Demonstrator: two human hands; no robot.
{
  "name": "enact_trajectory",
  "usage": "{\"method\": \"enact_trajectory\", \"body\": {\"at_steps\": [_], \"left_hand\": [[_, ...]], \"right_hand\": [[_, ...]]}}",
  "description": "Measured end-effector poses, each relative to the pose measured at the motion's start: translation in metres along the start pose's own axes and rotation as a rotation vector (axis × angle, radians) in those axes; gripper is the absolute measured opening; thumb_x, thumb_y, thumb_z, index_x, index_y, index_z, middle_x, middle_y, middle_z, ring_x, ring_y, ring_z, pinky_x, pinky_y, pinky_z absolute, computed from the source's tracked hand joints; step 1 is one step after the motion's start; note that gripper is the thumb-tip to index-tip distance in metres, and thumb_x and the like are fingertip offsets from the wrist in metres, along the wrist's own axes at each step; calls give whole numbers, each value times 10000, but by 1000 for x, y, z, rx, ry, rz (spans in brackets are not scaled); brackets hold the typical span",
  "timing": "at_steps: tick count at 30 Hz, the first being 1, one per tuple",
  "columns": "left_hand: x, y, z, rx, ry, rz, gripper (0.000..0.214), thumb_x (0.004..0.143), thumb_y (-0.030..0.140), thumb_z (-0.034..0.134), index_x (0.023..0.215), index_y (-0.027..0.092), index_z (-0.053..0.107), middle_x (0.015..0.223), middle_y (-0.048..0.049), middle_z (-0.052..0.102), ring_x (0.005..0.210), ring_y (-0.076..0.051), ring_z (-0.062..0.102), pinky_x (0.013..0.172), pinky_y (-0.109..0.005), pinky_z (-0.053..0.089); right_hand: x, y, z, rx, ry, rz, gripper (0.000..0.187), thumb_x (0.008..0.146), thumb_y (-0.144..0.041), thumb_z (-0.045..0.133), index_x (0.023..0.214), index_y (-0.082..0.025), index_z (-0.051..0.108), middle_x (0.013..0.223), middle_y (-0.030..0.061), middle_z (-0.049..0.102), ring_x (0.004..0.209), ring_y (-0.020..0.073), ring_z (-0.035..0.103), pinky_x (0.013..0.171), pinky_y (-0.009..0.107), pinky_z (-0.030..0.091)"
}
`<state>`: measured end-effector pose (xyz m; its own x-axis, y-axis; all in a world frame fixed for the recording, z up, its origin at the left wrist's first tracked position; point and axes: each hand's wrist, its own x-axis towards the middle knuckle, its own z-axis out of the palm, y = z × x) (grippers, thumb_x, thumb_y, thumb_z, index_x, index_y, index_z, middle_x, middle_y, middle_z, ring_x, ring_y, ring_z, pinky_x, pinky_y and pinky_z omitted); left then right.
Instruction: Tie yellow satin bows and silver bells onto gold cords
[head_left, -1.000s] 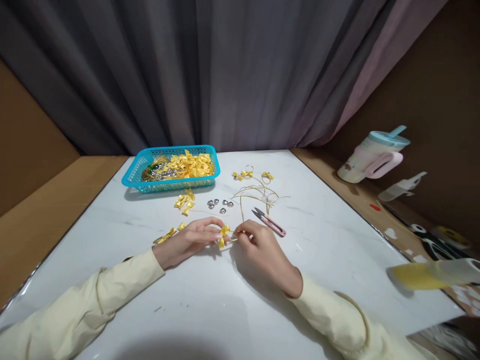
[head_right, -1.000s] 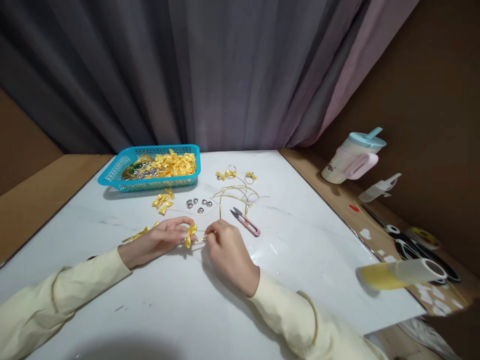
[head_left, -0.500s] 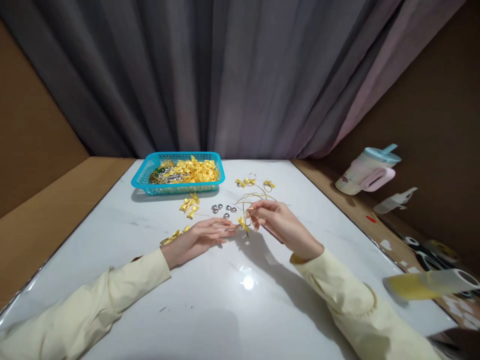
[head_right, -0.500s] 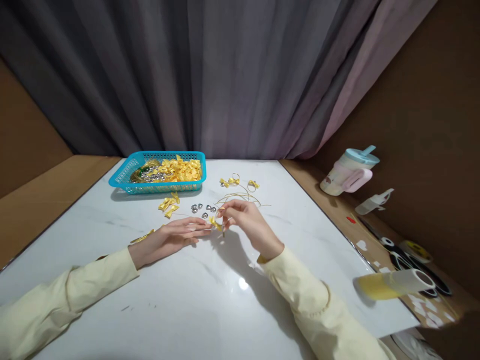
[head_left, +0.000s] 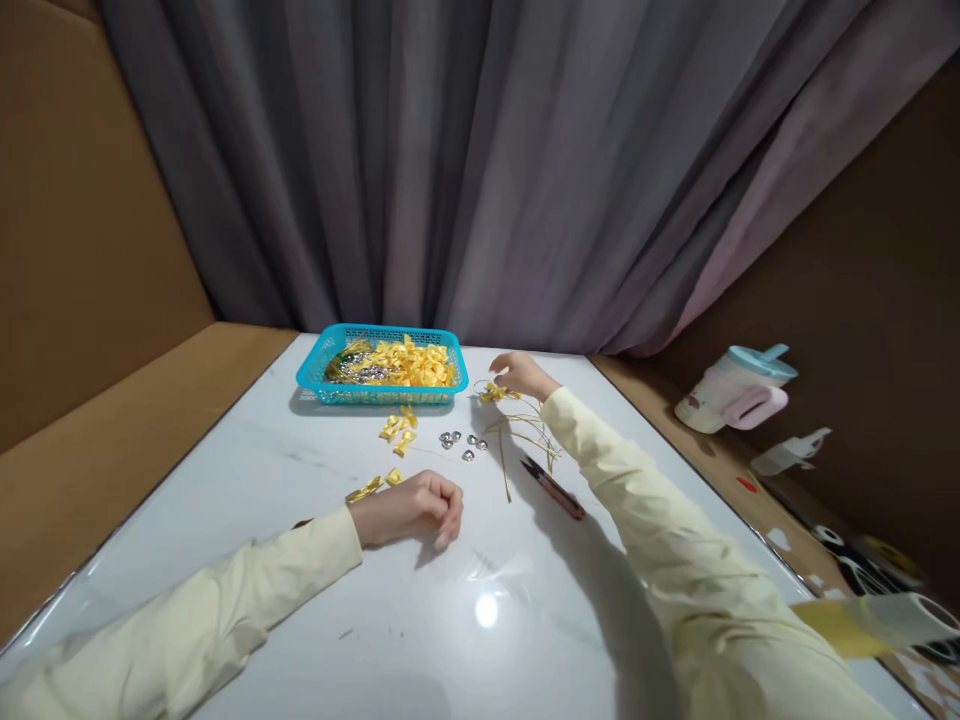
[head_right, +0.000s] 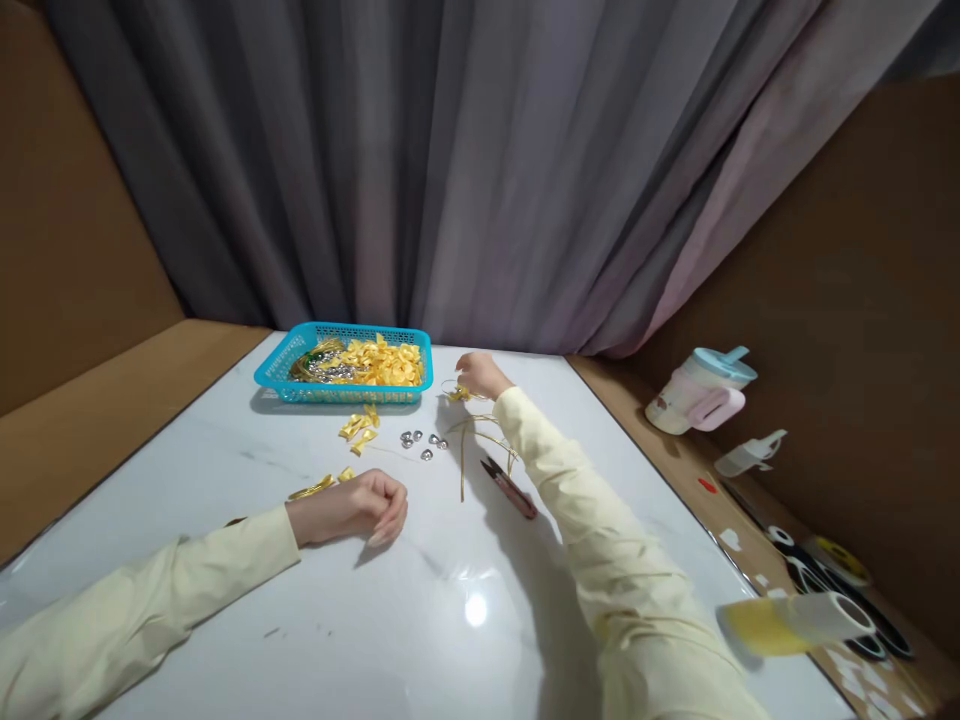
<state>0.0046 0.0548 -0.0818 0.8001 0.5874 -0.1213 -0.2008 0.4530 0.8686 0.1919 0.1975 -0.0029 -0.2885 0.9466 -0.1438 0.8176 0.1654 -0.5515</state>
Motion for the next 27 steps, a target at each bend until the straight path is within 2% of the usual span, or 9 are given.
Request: {"method": "enact_trajectory", "body": {"at_steps": [2,5,7,10,16,19,21,27], "left_hand": [[-1,1,0,18,-53,-13,129,542,38,476,447,123,497,360,10,460,375,-91,404,440,-227,272],[-2,1,-1,26,-97,-11,140,520,37,455,421,137,452,332,39,384,342,-69,310,419,-223,203],[-1,1,-2,29,-109,-5,149,513,37,444,411,144,428,327,50,352,342,-64,277,419,-225,179],[0,0,-3,42,-111,3,145,510,39,434,414,147,423,330,50,351,347,-64,271,423,-228,175],[-2,1,-2,91,-69,-7,122,518,48,426,442,134,467,351,35,402,363,-71,314,411,-222,178],[-2,3,0,117,-33,-20,125,515,44,422,456,121,502,378,16,456,377,-76,371,409,-215,209],[-2,3,0,123,-5,-25,136,508,33,428,492,106,542,424,-2,513,413,-84,431,425,-208,255],[1,1,0,43,44,-25,163,561,35,541,688,105,616,577,-15,607,544,-107,542,558,-215,397]], "right_hand": [[-11,-1,10,-95,-40,-69,288,886,-297,509,1136,-157,532,1151,82,548,960,192,571,804,385,491],[-41,4,28,-203,-164,-188,285,886,-297,509,1133,-158,533,1142,77,553,950,189,575,795,383,495],[-61,12,39,-251,-200,-254,285,887,-296,509,1134,-155,529,1133,79,556,944,185,577,793,384,496],[-77,27,51,-278,-157,-325,283,886,-296,509,1132,-157,531,1140,80,553,959,189,572,807,393,489],[-75,48,66,-179,-72,-389,283,884,-299,513,1123,-149,532,1124,76,557,947,187,574,796,390,490],[-77,50,68,-85,-51,-394,145,836,-275,574,882,-139,597,964,60,597,926,192,552,829,391,445],[-81,48,66,-8,-46,-385,126,807,-247,593,727,-154,562,850,49,596,891,191,533,834,377,412],[-97,30,48,256,-124,-313,185,816,-332,540,721,-185,481,678,10,573,688,154,534,685,303,418]]}}
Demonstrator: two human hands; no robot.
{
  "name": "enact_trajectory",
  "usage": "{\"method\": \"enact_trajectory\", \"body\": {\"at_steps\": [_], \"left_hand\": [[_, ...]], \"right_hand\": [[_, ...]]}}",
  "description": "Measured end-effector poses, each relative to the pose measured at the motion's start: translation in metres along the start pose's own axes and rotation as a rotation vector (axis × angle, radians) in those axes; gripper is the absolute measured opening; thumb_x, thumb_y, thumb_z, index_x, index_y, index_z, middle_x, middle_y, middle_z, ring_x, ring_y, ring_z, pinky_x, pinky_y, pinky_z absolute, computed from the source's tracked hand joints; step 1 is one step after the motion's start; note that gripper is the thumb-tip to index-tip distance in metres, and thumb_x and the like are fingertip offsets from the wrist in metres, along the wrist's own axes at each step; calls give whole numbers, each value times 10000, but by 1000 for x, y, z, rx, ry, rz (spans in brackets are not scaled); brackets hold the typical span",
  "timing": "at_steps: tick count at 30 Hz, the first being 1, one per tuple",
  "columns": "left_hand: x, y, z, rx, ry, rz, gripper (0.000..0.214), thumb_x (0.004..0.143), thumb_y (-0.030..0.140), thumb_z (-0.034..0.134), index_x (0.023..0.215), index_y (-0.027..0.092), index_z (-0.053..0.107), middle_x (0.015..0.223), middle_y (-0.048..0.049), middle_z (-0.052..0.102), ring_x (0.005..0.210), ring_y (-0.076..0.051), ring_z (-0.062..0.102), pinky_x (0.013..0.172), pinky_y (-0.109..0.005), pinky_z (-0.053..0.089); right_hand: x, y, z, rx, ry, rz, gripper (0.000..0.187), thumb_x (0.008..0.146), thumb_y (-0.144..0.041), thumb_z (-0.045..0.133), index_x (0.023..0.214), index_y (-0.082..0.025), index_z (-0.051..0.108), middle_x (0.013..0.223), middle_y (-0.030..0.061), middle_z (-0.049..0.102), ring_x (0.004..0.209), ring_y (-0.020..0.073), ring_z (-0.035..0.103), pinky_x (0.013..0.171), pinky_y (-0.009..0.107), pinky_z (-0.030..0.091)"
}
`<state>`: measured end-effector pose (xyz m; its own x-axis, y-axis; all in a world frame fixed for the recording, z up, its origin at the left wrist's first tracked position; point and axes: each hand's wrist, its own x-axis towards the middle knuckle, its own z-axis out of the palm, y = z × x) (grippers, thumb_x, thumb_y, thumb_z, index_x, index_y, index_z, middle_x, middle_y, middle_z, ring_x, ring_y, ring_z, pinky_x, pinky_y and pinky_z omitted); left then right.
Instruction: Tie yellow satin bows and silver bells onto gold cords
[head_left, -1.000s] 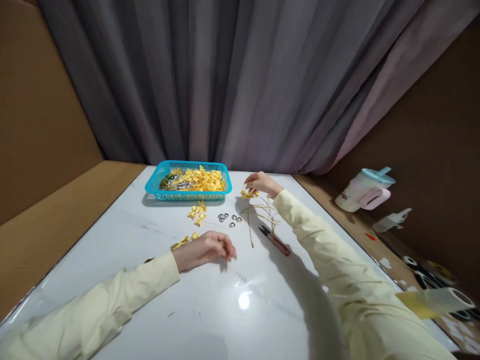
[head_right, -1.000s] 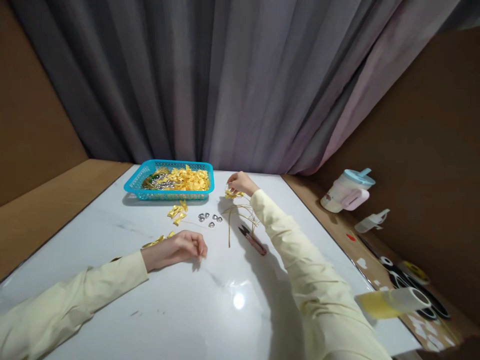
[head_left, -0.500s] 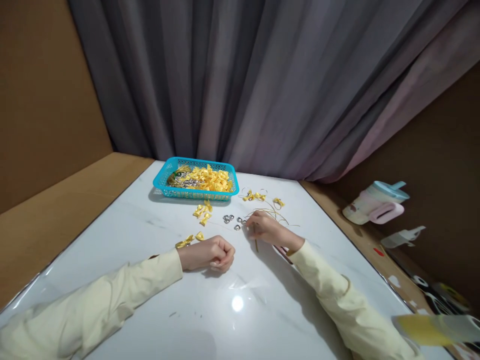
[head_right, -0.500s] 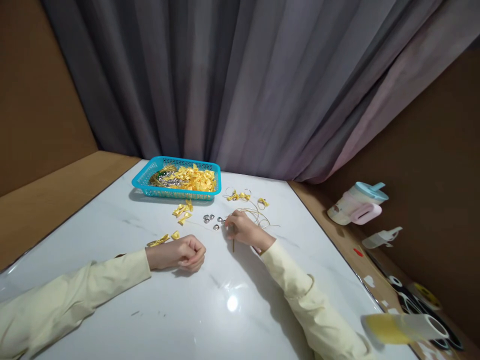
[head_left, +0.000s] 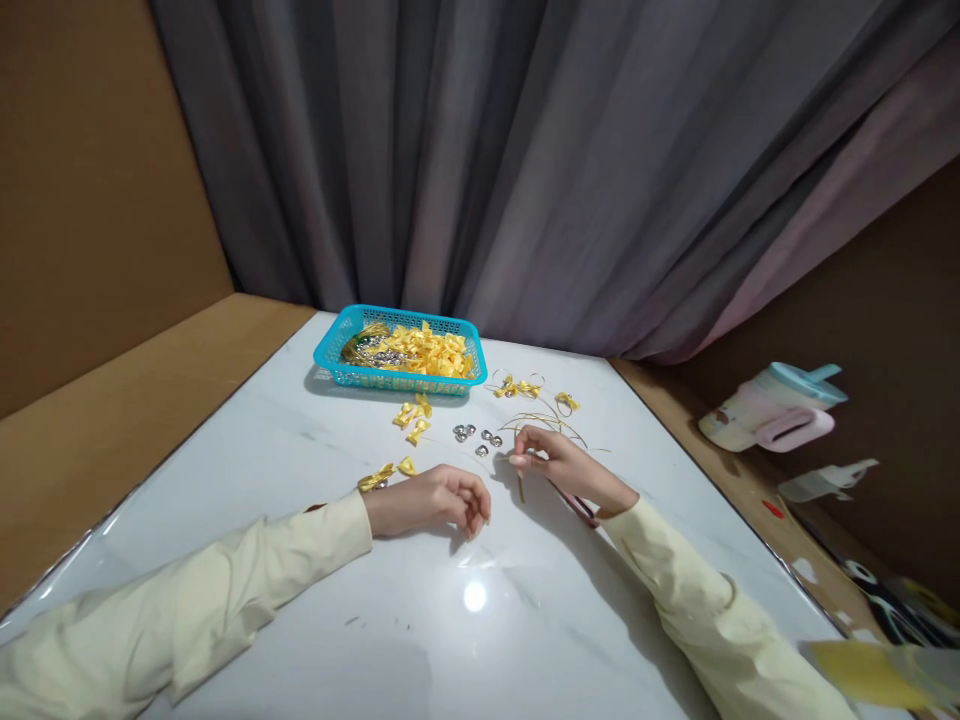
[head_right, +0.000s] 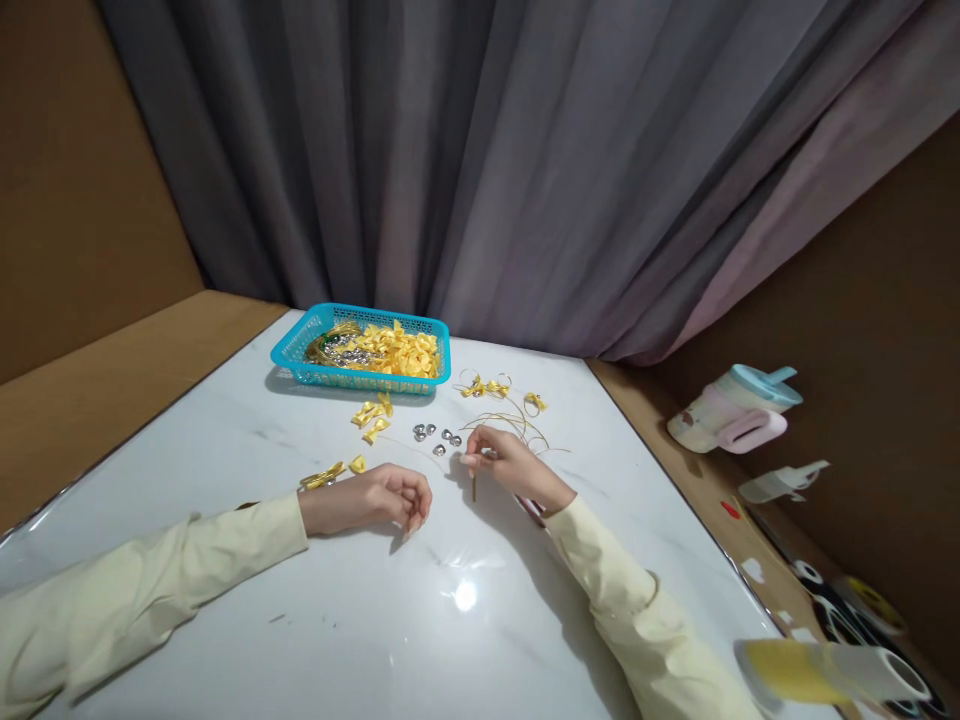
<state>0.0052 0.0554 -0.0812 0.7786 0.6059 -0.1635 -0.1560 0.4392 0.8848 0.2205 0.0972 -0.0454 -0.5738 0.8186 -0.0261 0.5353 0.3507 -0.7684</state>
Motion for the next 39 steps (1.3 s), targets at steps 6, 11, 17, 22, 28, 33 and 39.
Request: {"method": "enact_trajectory", "body": {"at_steps": [6,11,17,22,28,33,39], "left_hand": [[-4,4,4,-173,-74,-79,424,859,434,474,985,55,614,955,-179,663,879,-224,629,827,-338,428],[0,13,15,-421,-25,-43,662,881,566,351,1162,-12,510,1242,-250,508,1178,-269,475,1014,-370,309],[2,31,28,-498,296,144,175,900,211,488,946,83,598,1014,-119,627,1023,-171,562,966,-288,369],[-3,38,24,-541,448,140,152,902,123,463,806,126,580,833,-36,627,846,-100,577,847,-228,420],[-8,43,23,-432,333,142,163,892,196,499,754,128,554,565,57,468,526,-46,445,650,-180,415],[-15,41,26,-243,156,-13,178,830,205,583,703,82,605,428,99,318,404,-36,227,506,-190,334],[-21,39,35,-12,-68,-172,218,828,289,576,727,104,630,428,98,276,420,-58,173,452,-200,233]], "right_hand": [[-4,-26,-2,259,-57,69,319,749,-451,608,699,-187,436,572,-31,526,570,122,537,627,286,436],[-11,-43,3,402,-114,132,362,713,-481,638,693,-172,452,536,-42,529,485,94,527,545,259,438],[-20,-52,17,487,-103,146,400,681,-486,668,784,-181,429,504,-62,530,410,72,463,420,208,371],[-29,-50,29,492,-20,129,347,733,-428,646,801,-186,407,508,-63,551,391,40,379,403,180,296],[-43,-50,43,488,-94,179,307,736,-398,640,808,-184,431,536,-39,587,366,51,389,369,183,313],[-54,-50,40,40,142,43,387,823,-335,554,1151,-198,400,1064,128,621,815,198,617,545,292,489],[-51,-51,41,-351,280,-325,523,860,-158,479,1346,-202,291,1196,135,532,1040,241,497,809,402,456]]}}
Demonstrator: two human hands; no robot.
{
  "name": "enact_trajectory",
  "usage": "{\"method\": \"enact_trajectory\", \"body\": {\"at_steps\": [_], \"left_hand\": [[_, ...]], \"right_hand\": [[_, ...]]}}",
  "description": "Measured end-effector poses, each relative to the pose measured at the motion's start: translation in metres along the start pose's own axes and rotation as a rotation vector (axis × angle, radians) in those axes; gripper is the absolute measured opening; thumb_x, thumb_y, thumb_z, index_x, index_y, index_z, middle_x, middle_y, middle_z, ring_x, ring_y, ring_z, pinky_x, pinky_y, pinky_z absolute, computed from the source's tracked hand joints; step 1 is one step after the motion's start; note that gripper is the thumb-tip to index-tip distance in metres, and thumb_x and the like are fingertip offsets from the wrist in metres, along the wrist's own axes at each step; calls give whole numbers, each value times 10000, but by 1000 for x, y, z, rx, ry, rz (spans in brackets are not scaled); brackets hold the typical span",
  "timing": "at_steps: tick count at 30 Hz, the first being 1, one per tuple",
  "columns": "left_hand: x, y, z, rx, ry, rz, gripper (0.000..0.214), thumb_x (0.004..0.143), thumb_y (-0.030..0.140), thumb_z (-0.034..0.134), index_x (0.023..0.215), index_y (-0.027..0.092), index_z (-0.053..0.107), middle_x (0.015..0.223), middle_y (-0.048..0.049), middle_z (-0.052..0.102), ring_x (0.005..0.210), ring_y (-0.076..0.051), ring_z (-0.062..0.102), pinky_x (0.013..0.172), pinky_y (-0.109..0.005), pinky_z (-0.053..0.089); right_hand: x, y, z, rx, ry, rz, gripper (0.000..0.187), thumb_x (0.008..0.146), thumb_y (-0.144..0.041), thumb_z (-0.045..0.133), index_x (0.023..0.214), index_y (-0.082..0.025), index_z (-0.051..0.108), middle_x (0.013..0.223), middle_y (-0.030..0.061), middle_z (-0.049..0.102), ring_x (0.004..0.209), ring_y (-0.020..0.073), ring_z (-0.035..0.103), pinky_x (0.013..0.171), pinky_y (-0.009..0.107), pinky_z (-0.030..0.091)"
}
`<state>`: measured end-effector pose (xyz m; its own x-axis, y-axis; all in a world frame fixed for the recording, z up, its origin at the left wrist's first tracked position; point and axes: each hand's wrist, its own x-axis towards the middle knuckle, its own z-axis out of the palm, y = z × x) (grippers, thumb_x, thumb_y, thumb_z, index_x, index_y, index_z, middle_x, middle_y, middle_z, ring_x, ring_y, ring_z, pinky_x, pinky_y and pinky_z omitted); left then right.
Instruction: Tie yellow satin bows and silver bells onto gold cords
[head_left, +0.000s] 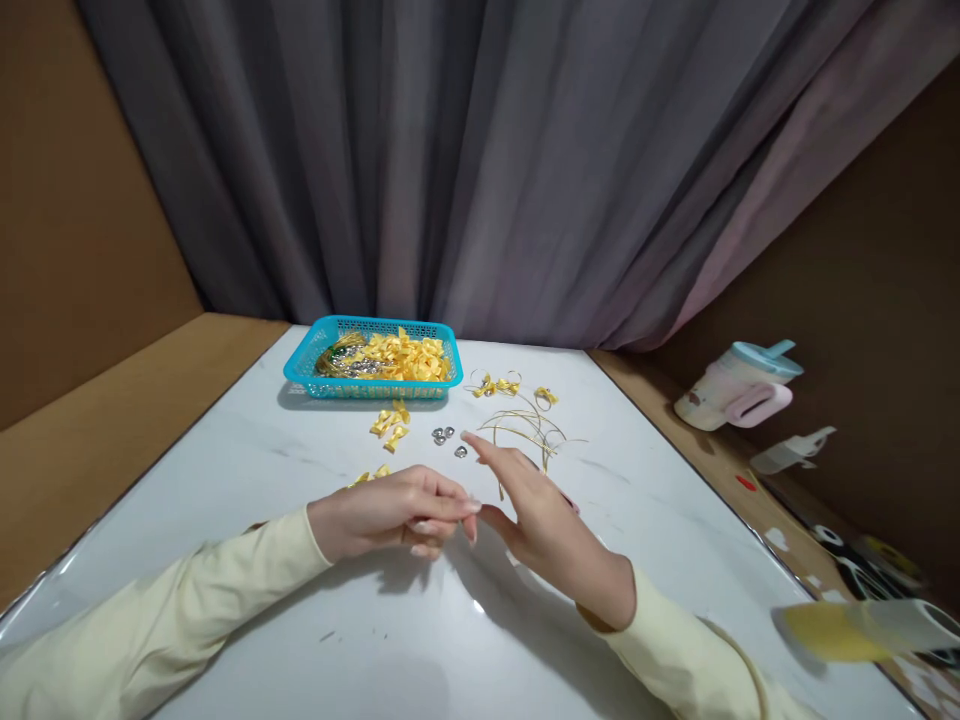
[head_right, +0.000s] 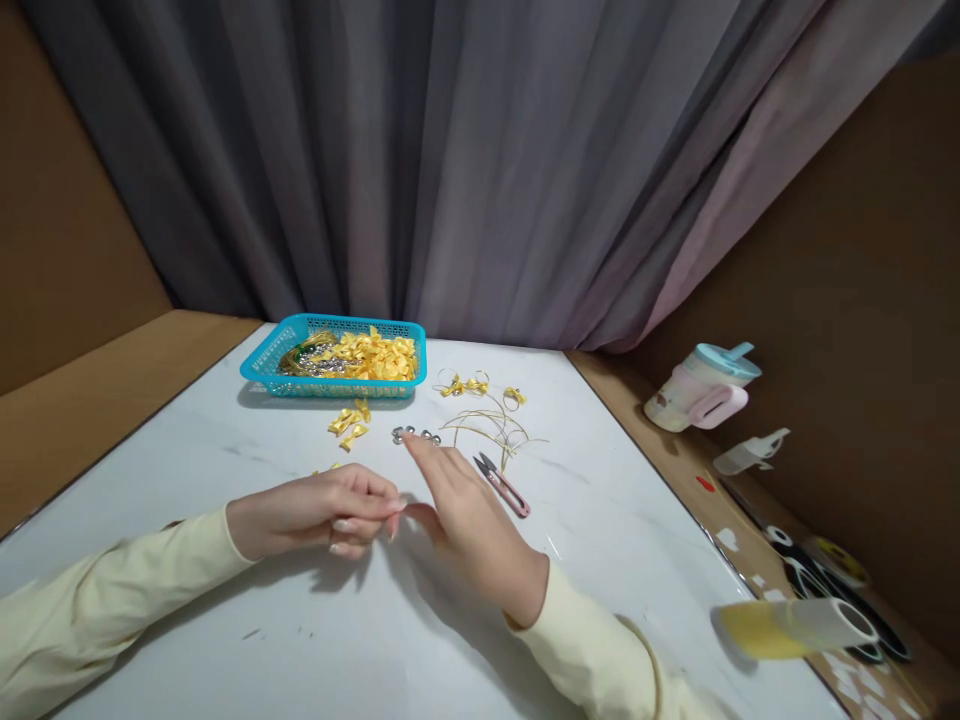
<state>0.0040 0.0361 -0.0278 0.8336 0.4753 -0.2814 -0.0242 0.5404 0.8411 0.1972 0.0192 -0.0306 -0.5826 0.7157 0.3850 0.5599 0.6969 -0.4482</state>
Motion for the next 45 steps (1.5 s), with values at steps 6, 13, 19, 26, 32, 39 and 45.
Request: {"method": "enact_trajectory", "body": {"at_steps": [6,13,19,26,32,39,45], "left_hand": [[-6,2,4,64,-3,-77,176,802,287,599,835,119,641,419,94,291,420,-60,173,437,-203,178],[-5,0,0,-4,116,6,265,797,294,618,1023,158,594,433,113,251,418,-51,110,409,-186,132],[2,-13,8,1,357,140,323,801,327,606,1061,136,611,467,107,245,410,-45,109,391,-194,115],[2,-18,15,557,496,224,319,864,354,484,1049,159,656,487,65,382,447,-75,300,435,-196,231],[1,-18,18,1018,502,277,238,862,277,485,951,183,685,479,70,366,452,-79,326,489,-193,265],[6,-20,19,866,562,214,241,813,326,546,694,148,656,488,60,374,468,-78,305,453,-193,226],[3,-15,23,621,577,222,271,822,371,530,700,141,604,446,82,348,416,-65,294,403,-178,218]], "right_hand": [[-1,0,2,-47,-22,-46,290,866,-90,378,846,-161,658,653,50,563,652,161,484,620,293,387],[-6,7,-1,-1,16,66,275,838,-123,391,769,-157,655,587,42,565,581,150,459,575,278,327],[-6,-3,4,148,15,232,349,872,-235,459,547,-165,564,490,-8,563,423,81,427,461,214,299],[-8,-5,6,316,-35,350,341,914,-309,389,642,-173,544,492,-30,497,449,91,428,511,215,316],[-10,-1,8,261,-131,350,287,915,-269,333,650,-191,412,562,-17,464,501,109,390,523,234,255],[-5,1,5,360,-198,371,338,917,-323,346,610,-187,380,531,-41,392,486,91,357,505,222,269],[-3,10,-5,676,-365,468,377,867,-490,440,930,-160,612,521,-32,521,405,69,405,421,188,341]]}}
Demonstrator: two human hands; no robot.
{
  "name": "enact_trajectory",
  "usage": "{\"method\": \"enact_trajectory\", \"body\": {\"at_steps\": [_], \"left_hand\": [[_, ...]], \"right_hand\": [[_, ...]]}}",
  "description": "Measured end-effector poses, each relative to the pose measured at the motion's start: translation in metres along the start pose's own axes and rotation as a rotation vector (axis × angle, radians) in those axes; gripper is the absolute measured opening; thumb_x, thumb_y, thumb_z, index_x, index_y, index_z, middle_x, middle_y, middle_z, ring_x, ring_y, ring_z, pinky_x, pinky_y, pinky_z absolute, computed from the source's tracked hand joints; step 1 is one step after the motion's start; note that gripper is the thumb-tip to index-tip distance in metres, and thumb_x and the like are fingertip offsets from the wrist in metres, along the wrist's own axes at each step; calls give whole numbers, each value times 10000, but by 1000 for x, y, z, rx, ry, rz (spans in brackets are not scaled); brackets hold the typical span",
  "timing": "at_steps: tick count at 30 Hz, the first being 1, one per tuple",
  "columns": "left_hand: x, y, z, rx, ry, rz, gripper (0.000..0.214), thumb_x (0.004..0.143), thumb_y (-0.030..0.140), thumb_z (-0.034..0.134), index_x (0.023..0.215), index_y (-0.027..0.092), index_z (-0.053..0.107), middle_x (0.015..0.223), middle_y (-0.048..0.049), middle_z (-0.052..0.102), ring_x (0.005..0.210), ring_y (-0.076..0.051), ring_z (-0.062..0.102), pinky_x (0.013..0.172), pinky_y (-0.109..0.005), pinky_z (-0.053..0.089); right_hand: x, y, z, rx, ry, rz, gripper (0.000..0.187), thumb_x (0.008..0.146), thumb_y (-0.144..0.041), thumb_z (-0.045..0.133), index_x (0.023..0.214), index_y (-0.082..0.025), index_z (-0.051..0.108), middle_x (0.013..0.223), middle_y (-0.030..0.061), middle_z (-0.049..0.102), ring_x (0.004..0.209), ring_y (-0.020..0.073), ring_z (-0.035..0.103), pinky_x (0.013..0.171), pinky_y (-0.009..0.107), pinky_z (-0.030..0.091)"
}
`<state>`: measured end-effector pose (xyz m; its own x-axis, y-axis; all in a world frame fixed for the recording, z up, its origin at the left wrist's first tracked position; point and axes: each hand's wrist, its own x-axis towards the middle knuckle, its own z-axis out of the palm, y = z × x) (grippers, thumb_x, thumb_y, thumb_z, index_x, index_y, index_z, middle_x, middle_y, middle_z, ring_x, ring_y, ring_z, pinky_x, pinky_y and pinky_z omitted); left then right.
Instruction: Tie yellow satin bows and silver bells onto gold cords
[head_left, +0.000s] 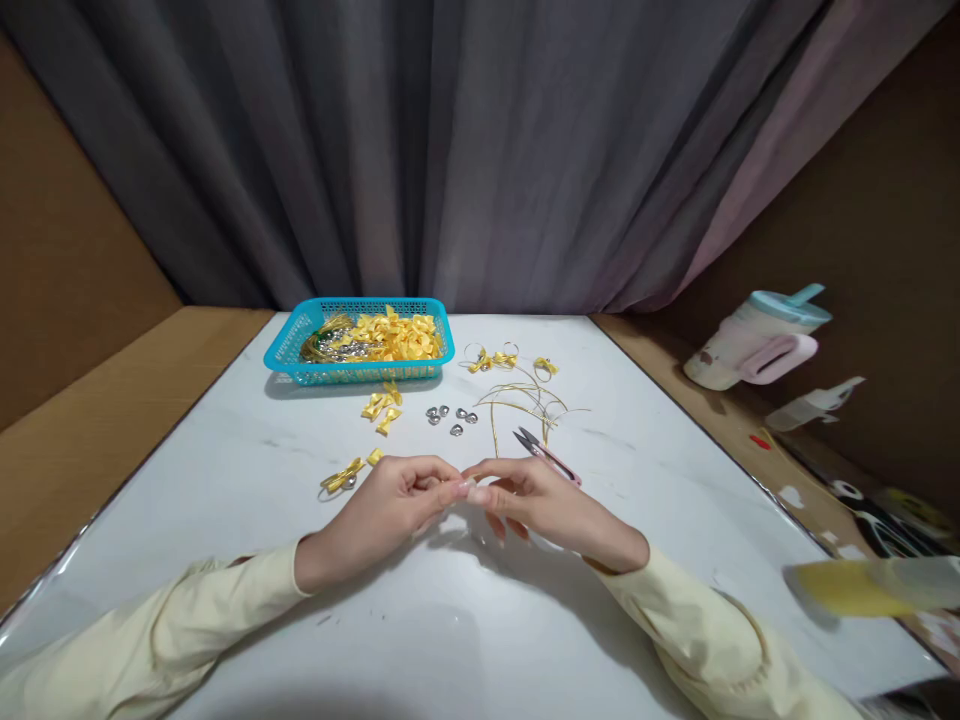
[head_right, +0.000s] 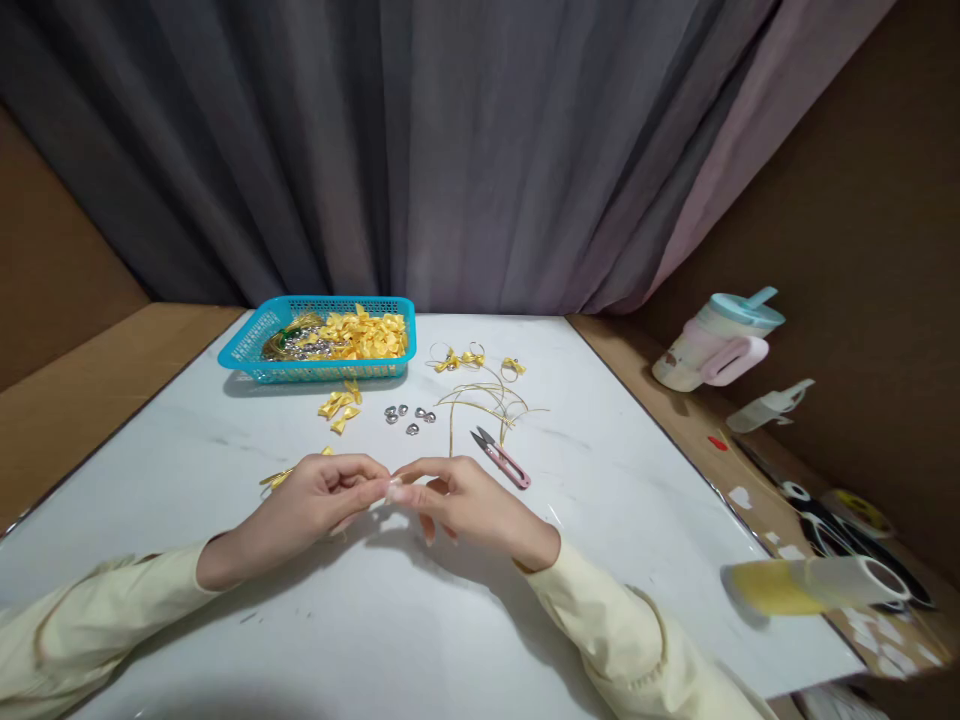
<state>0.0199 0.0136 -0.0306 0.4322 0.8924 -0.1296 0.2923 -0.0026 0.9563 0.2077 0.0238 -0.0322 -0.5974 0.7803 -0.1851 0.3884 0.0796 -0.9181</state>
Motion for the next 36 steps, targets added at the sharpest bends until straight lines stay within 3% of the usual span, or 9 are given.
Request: {"method": "enact_trajectory", "body": {"at_steps": [3,11,17,20,23,27,31,33,36], "left_hand": [[0,2,0,-17,9,19,283,820,370,536,676,137,604,444,80,369,417,-59,311,404,-172,230],[-1,0,0,50,86,51,253,844,338,507,735,143,625,441,81,377,406,-59,325,396,-170,252],[-2,-21,3,439,217,456,140,881,188,472,831,150,597,667,17,610,552,-79,526,545,-173,385],[-1,-26,3,526,259,562,131,890,160,457,841,149,577,717,2,636,605,-90,573,587,-172,405],[1,-25,1,536,257,541,130,888,152,464,820,154,575,704,13,635,594,-83,570,584,-162,406],[1,-20,0,488,238,458,141,882,154,470,795,157,580,649,38,616,524,-64,521,533,-150,385],[0,-19,2,451,202,412,164,885,165,451,782,156,578,649,34,611,536,-69,521,537,-158,378],[-1,-20,3,443,178,394,174,890,186,440,786,156,577,653,29,610,544,-75,524,541,-169,374],[0,-20,3,429,157,340,206,898,231,423,778,155,573,644,23,592,544,-85,502,535,-188,357]], "right_hand": [[0,2,3,144,-21,3,322,816,-426,560,969,-157,647,506,-36,534,381,52,378,411,180,335],[1,-2,15,64,250,-66,279,810,-346,578,671,-117,659,418,-46,459,371,54,379,404,188,300],[0,0,20,-147,317,-178,241,830,-233,533,657,-129,665,441,-32,512,399,61,370,447,202,318],[0,1,19,-174,315,-177,235,826,-206,520,652,-134,659,486,-15,560,418,67,411,461,203,341],[-1,-2,14,-191,281,-135,220,830,-201,507,697,-138,671,584,6,625,435,65,457,477,200,375],[-4,-8,7,-169,226,-65,242,822,-286,532,969,-158,676,851,55,684,509,78,535,481,196,413],[-5,-8,9,-62,139,28,311,846,-318,492,1054,-162,663,598,12,635,395,62,444,398,178,372],[-4,-5,13,-63,158,16,291,861,-277,459,1003,-170,689,529,-10,596,371,51,402,389,170,352],[-2,-2,18,-118,236,-38,280,854,-199,444,958,-180,703,508,-20,589,410,62,455,425,171,373]]}}
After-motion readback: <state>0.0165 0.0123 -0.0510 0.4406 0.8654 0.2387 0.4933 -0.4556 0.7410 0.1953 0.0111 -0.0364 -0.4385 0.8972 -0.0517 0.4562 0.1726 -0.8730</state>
